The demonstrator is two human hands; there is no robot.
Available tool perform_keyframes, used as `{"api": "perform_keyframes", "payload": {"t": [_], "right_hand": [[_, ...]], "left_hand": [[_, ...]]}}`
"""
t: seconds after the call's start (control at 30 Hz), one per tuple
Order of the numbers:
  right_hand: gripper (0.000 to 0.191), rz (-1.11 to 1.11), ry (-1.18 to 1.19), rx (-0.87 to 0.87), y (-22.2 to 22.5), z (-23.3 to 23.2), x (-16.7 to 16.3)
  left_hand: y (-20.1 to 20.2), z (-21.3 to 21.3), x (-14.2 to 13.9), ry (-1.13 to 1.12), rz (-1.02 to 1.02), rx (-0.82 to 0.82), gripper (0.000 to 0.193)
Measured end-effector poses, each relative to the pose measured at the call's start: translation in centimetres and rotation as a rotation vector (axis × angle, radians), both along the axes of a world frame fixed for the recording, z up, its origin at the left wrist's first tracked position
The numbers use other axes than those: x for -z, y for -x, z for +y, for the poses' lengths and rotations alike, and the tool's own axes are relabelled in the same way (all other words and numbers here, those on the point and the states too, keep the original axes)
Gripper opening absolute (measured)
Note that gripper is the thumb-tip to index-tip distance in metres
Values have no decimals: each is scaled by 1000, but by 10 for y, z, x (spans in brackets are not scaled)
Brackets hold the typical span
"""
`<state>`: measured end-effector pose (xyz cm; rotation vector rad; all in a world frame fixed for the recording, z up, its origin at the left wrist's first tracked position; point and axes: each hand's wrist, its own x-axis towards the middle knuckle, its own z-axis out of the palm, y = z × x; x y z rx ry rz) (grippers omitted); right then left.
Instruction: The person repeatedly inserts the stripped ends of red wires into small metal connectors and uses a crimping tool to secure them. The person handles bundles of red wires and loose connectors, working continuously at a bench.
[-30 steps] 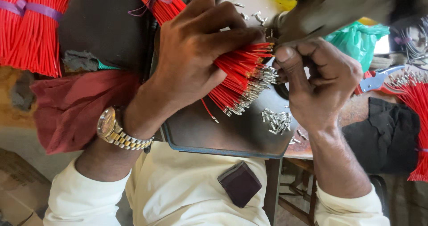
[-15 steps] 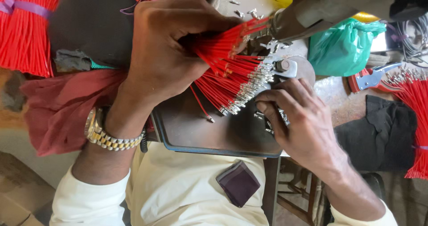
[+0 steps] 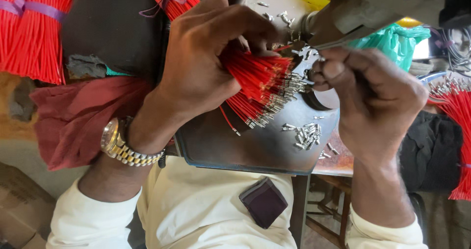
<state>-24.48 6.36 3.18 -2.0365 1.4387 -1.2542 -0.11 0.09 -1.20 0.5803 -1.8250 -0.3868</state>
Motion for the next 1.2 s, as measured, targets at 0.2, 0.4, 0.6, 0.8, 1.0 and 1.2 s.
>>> {"api": "perform_keyframes", "payload": {"t": [0.2, 0.4, 0.6, 0.8, 1.0, 1.2], "right_hand": [[18, -79, -45, -27, -7, -15, 19], [18, 35, 35, 106, -2, -13, 25], [22, 145, 161, 45, -3, -18, 25], [8, 131, -111, -135, -4, -8, -5], [17, 481, -181, -239, 2, 23, -15], [13, 670, -189, -214, 3, 29, 5]], "left_hand": [[4, -3, 6, 157, 3, -62, 24], [6, -2, 7, 164, -52, -112, 28], [8, -2, 2, 150, -73, -122, 23], [-8, -3, -9, 54, -75, 105, 28], [-20, -5, -8, -37, -22, 214, 20], [-8, -3, -8, -12, -49, 7, 23]]}}
